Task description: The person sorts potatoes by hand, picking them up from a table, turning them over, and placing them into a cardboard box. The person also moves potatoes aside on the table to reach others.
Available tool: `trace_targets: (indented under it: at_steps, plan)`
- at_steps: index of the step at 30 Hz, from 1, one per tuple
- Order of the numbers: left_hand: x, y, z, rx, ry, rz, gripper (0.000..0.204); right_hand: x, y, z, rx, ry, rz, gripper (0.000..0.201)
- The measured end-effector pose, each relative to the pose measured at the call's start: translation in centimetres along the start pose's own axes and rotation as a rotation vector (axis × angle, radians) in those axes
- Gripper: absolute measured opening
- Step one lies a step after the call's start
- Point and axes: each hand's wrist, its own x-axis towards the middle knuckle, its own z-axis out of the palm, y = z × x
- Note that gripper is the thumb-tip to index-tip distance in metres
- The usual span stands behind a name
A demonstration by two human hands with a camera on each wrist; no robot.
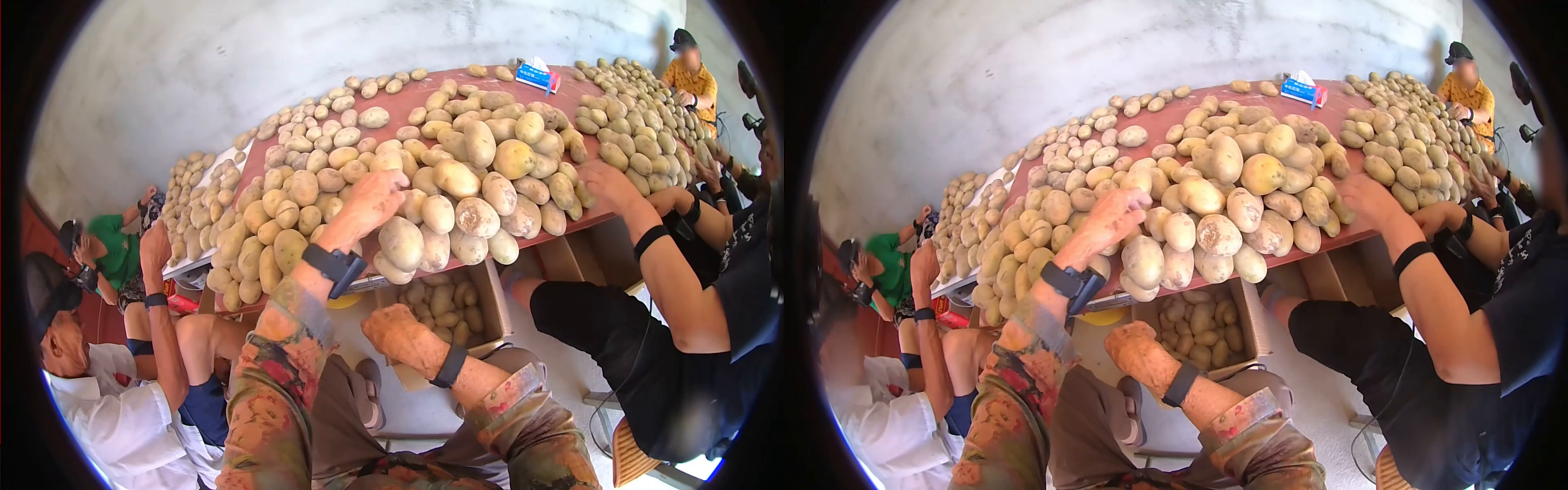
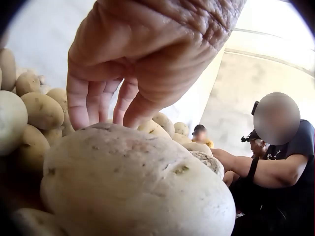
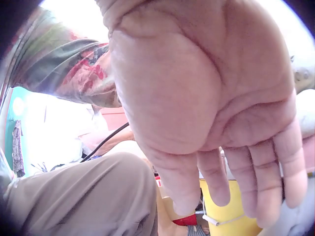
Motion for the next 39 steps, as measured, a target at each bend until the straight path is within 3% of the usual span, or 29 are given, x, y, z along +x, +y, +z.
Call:
trace_targets:
  at_steps: [1,2,5,8,11,14,20,26,32,35,39]
  plan:
    - [-0.2,-0.7,-0.2,0.061,0.038,0.042,0.027,-0.1,0.1,0.0,-0.006,0.011,-0.011,0.017]
    - [-1.1,-0.5,-0.4,0.138,0.197,0.066,0.025,-0.2,0.1,0.0,-0.013,0.021,-0.023,0.016]
    - [-2.4,0.9,-2.5,0.477,-0.036,-0.097,0.028,0.1,-0.3,-0.4,-0.005,-0.044,-0.009,0.017]
    - [-2.9,-0.1,-1.9,0.536,-0.260,-0.184,0.034,0.2,-0.5,-1.1,-0.012,-0.106,-0.006,0.017]
    - [-4.3,-1.4,-1.1,0.573,-0.215,-0.022,0.042,0.4,-0.4,-0.6,-0.040,-0.093,-0.016,0.019]
    - [-3.2,-1.6,0.0,0.690,-0.424,-0.172,0.041,0.5,-0.3,0.0,-0.050,-0.075,-0.005,0.020]
    - [-3.6,-1.9,0.5,0.661,-0.325,-0.082,0.041,-0.4,0.1,-1.0,0.028,-0.049,-0.048,0.013]
    - [-3.0,-1.3,0.9,0.656,-0.263,-0.128,0.037,-0.2,0.0,-0.7,0.000,-0.056,0.003,0.019]
    - [-1.4,-0.7,-0.6,0.649,-0.440,-0.322,0.040,0.5,0.3,0.4,-0.006,-0.094,0.020,0.023]
    - [-2.2,-0.2,-1.9,0.550,-0.257,-0.259,0.032,0.7,0.2,0.8,-0.010,-0.069,0.025,0.021]
    - [-2.3,-1.3,-3.2,0.207,-0.135,-0.094,0.040,0.6,0.3,1.4,-0.038,0.024,-0.035,0.017]
